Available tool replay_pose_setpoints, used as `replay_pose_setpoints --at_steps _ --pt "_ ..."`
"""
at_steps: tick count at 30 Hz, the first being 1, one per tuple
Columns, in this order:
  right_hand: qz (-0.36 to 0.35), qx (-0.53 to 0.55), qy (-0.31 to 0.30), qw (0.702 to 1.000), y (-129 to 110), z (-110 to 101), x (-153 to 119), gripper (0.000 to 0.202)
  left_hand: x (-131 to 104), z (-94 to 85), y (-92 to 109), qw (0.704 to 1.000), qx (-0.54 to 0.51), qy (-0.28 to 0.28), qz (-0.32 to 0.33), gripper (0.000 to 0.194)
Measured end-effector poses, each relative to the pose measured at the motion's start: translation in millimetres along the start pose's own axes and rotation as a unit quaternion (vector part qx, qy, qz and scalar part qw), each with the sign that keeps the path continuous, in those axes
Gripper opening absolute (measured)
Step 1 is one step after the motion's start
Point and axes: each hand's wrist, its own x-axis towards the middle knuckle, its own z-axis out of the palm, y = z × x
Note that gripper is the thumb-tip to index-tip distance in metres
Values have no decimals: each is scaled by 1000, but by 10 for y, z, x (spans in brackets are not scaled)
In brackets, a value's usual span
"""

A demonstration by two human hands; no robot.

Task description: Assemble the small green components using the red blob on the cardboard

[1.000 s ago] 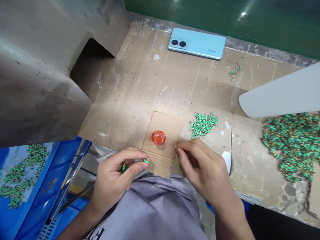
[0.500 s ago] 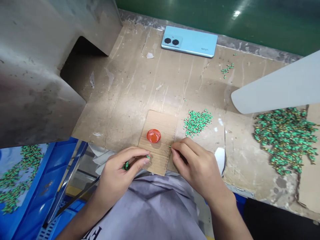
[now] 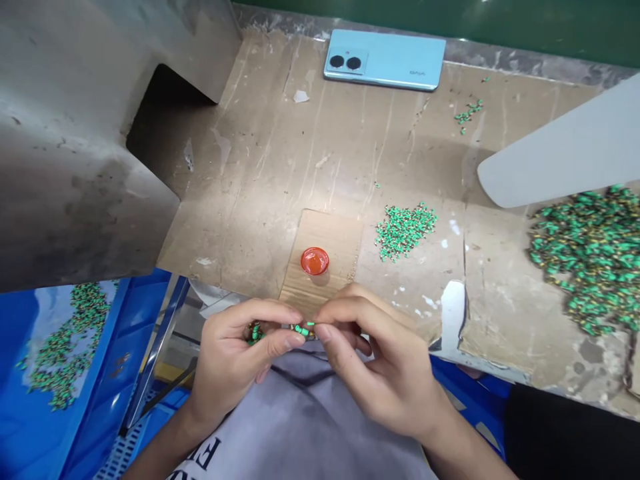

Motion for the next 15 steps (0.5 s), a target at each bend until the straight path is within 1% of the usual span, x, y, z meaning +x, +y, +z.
replay_pose_setpoints --at_steps 3,7,10,15 --pt "4 9 -16 1000 9 25 27 15 -5 5 -3 1000 21 -1 -11 9" --pt "7 10 -42 999 13 -1 36 14 -14 4 -9 999 43 2 4 18" --pt "15 9 -51 999 5 -23 39 15 -16 8 -15 999 53 2 10 21" --pt "14 22 -62 998 9 -38 56 15 -7 16 -24 998 58 1 25 19"
